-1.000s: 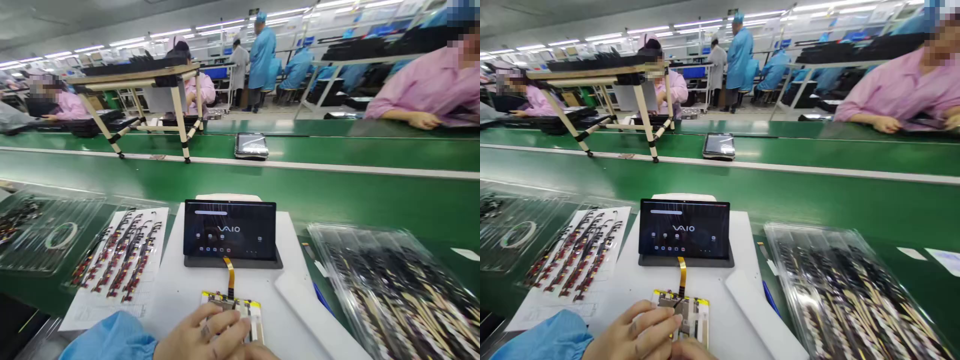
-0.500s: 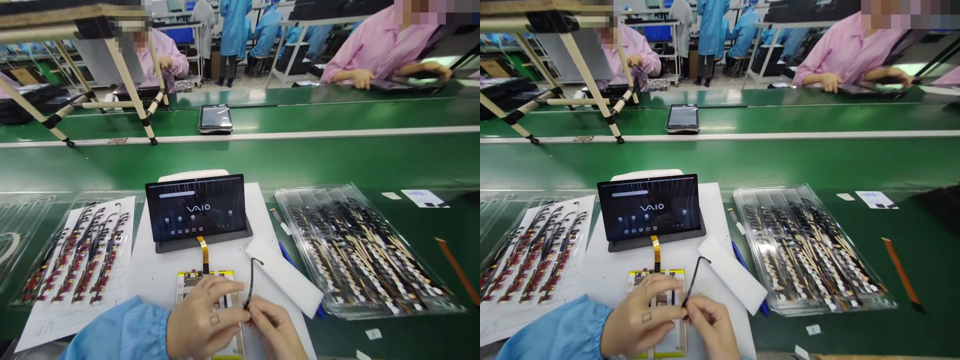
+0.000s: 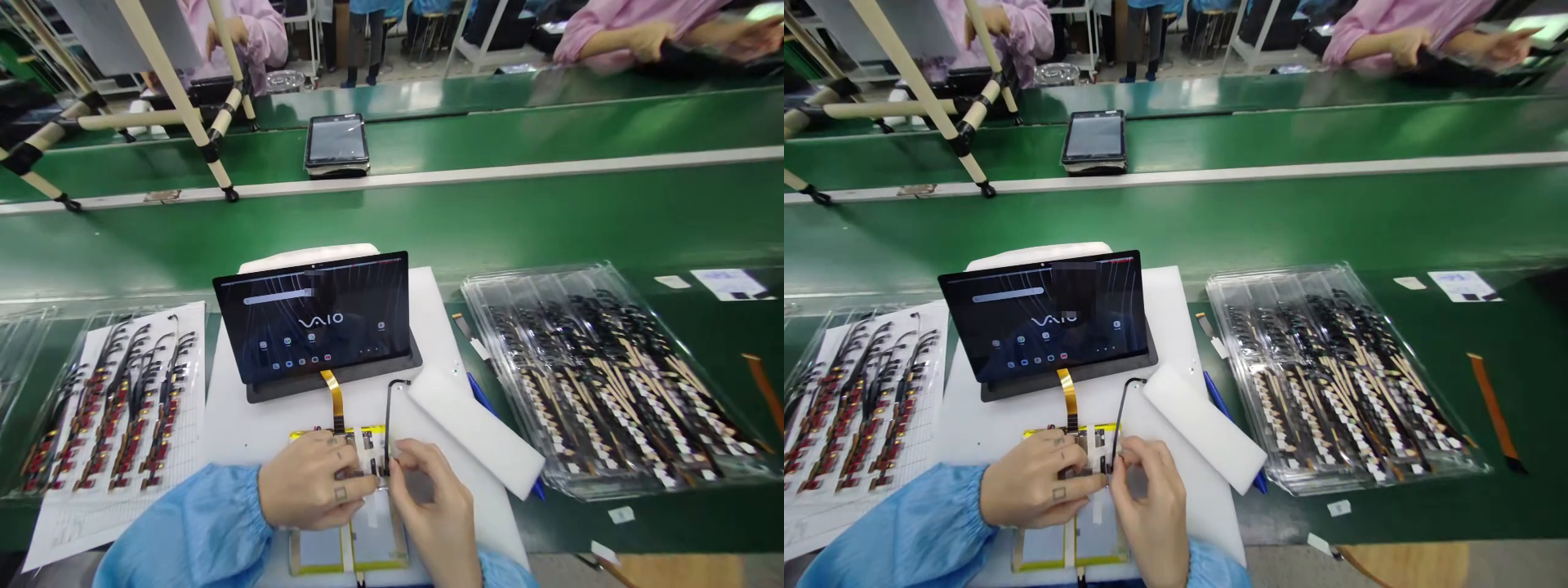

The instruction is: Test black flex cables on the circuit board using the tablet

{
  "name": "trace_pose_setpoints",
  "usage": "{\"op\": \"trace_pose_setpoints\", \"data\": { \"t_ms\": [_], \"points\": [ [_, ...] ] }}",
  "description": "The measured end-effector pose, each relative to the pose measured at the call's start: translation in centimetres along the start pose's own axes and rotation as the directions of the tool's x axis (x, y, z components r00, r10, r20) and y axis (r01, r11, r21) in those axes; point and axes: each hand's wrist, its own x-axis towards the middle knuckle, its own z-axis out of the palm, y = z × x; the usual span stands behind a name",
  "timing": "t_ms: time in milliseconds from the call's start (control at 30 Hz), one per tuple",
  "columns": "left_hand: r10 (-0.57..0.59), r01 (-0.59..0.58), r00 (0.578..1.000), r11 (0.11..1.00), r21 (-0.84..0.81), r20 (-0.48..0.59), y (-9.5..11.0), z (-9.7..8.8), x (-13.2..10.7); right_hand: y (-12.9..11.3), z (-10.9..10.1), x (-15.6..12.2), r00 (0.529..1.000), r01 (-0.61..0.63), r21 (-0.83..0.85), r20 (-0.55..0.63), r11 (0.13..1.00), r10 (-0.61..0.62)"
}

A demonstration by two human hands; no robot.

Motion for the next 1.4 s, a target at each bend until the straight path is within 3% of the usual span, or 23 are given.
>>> {"op": "trace_pose_setpoints", "data": {
  "t_ms": [100,400,1033,1400],
  "points": [
    [0.003,-0.005,0.999,0.999,0.035,0.048,0.17,-0.18,0.23,-0.09,0.26,0.01,1.0,-0.02,-0.007,-0.012,1.0,0.02],
    [-0.003,0.003,1.0,1.0,0.014,0.019,-0.03,-0.09,0.04,0.1,0.35,-0.18,0.997,-0.072,0.005,-0.015,0.997,0.072],
    [0.002,-0.001,0.999,1.0,-0.023,0.036,-0.05,-0.08,-0.33,-0.35,0.15,0.3,0.996,-0.057,-0.042,0.061,0.997,0.06],
    [0.01,-0.009,0.999,1.0,-0.023,0.033,-0.04,-0.2,-0.25,-0.29,0.7,-0.43,1.0,0.008,-0.096,0.019,0.995,-0.006]
  ]
}}
